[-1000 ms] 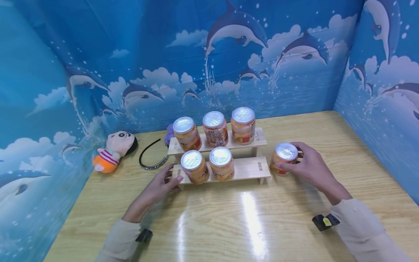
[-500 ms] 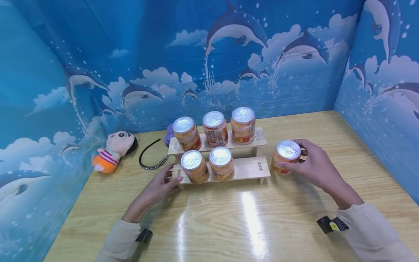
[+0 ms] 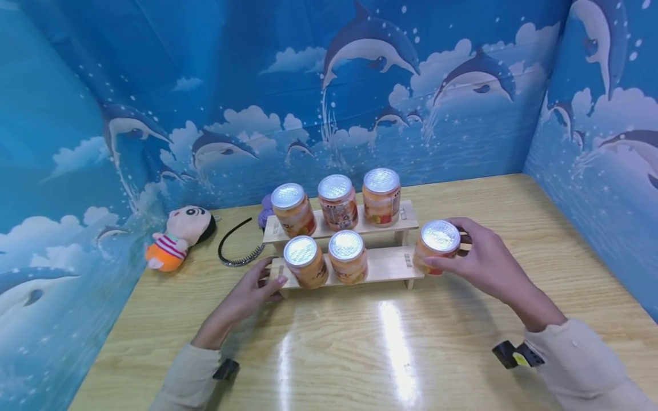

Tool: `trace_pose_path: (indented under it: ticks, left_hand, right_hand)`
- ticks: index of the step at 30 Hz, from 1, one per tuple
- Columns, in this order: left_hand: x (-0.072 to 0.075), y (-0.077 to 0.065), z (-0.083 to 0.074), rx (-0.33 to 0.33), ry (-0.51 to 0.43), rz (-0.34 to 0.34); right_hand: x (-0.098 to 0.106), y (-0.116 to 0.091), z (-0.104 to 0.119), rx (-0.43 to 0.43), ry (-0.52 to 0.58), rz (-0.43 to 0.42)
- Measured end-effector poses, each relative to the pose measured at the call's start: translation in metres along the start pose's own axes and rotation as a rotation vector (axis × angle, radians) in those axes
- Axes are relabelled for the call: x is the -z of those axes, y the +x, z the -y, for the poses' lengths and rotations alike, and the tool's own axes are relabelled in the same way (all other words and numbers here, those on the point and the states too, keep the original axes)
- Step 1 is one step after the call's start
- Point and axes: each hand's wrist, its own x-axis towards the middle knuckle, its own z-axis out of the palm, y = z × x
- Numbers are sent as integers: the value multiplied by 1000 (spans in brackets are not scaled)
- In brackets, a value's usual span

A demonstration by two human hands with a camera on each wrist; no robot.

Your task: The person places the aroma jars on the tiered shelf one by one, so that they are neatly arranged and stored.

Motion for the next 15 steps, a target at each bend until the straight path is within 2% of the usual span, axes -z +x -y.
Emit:
trace_pose_path:
  ticks: [8,15]
  left_hand:
    - [0,1,0,7,2,0]
    - [0,1,0,10,1,3]
  right_hand:
    - [-11,4,10,49,12,28]
    - [-23,8,22,45,39,68]
